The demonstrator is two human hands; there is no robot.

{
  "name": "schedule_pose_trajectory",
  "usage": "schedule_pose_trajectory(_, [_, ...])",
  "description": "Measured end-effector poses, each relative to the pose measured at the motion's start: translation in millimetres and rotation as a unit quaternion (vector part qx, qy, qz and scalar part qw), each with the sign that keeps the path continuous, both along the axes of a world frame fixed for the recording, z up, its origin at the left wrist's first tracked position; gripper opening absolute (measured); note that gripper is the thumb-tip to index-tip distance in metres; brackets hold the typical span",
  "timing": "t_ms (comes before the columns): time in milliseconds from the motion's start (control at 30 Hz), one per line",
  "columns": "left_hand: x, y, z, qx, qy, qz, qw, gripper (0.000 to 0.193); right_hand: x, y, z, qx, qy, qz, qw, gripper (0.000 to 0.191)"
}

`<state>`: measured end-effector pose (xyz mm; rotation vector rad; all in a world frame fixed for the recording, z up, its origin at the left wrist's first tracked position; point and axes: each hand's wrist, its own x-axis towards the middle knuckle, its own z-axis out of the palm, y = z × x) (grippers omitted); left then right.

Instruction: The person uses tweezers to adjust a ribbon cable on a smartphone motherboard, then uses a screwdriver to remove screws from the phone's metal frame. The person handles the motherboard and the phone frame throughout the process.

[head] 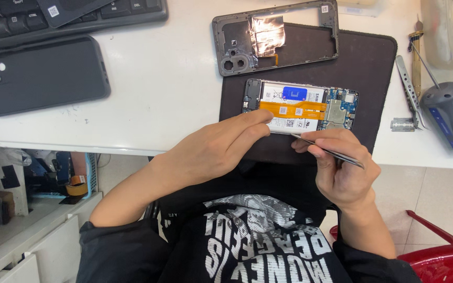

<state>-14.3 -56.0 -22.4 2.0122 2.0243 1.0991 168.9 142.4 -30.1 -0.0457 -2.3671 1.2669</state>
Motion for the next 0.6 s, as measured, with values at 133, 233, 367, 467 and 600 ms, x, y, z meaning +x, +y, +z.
schedule_pose_trajectory(133, [0,1,0,0.005,-0.026,0.000,1.000,0.027,12,8,3,0.003,-0.012,-0.031,0.999,0.015])
schedule_pose_trajectory(233, [2,2,1,0.003,-0.062,0.000,0.998,0.029,18,13,5,-0.002,-0.022,-0.047,0.999,0.015])
schedule_pose_trajectory(367, [2,4,6,0.004,-0.065,-0.005,0.998,0.031,29,20,8,0.007,-0.032,-0.071,0.997,0.017])
schedule_pose_trajectory(467, [0,7,12,0.014,-0.043,-0.007,0.999,0.033,39,29,7,-0.034,0.000,-0.087,0.996,0.021])
schedule_pose_trajectory(600, [-4,14,24,-0.002,0.010,0.012,1.000,0.032,53,43,4,-0.077,0.034,-0.133,0.988,0.026])
